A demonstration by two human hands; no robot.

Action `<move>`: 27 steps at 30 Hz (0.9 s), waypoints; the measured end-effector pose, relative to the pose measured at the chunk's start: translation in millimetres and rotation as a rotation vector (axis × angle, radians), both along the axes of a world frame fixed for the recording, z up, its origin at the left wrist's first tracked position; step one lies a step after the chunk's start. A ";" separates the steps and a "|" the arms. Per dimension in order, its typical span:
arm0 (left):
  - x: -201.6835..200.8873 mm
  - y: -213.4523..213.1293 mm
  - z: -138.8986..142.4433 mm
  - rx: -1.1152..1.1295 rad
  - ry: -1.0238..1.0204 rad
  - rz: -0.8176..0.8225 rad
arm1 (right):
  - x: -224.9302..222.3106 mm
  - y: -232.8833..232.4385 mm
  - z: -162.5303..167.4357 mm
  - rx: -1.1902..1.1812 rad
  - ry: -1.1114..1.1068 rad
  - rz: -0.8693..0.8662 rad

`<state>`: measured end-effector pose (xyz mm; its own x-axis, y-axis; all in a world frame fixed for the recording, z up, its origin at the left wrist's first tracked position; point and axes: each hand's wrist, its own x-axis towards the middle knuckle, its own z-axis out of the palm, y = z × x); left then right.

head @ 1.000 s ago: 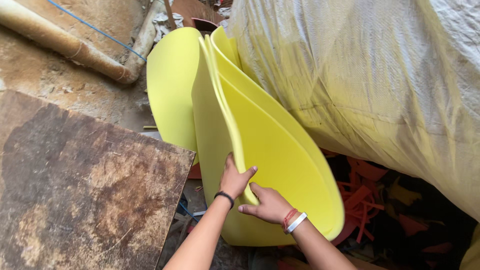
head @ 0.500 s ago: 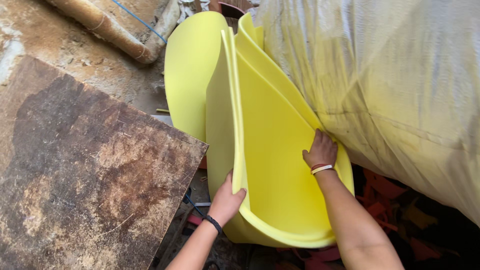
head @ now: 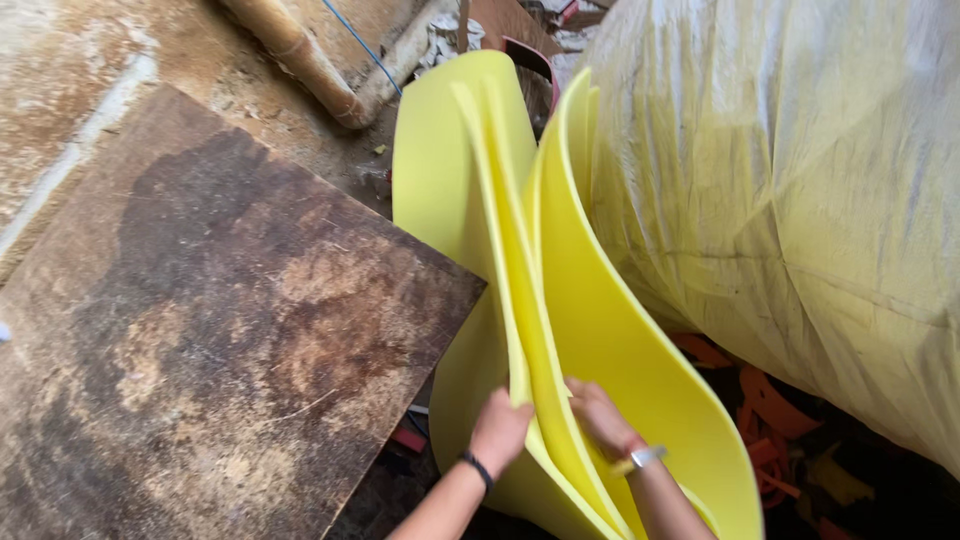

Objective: The person lays a large yellow foam sheet on a work table, measures it with a tape measure, aligns a wooden batten across it, and cuts the foam along the batten using a hand saw. They reposition the foam and repeat measuring and cutting on additional sheets.

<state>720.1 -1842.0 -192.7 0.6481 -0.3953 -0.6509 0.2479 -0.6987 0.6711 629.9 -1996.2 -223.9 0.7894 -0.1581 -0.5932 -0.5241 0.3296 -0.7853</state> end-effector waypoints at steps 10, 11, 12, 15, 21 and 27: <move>-49.8 60.6 60.2 -0.426 0.287 0.042 | 27.7 -17.9 30.5 -0.014 -0.028 0.079; -53.0 66.7 64.4 -0.432 0.296 0.034 | 26.0 -18.6 30.2 -0.030 0.071 -0.010; -56.7 73.1 69.3 -0.451 0.282 0.049 | 24.1 -18.6 32.2 -0.118 0.085 -0.028; -69.2 85.5 90.2 -0.496 0.232 0.177 | 24.0 -15.8 44.3 -0.463 0.131 -0.013; -62.5 89.9 172.4 -0.420 -0.559 0.122 | 55.4 -52.7 158.0 -1.079 0.016 0.208; -63.3 89.3 273.3 -0.608 -0.787 -0.067 | 49.4 -120.7 293.0 -1.370 -0.133 0.132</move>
<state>656.8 -1752.7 80.5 0.7722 -0.5704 0.2797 -0.4489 -0.1783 0.8756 679.3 -2116.9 69.0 0.8819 -0.4684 0.0533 -0.3871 -0.7840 -0.4853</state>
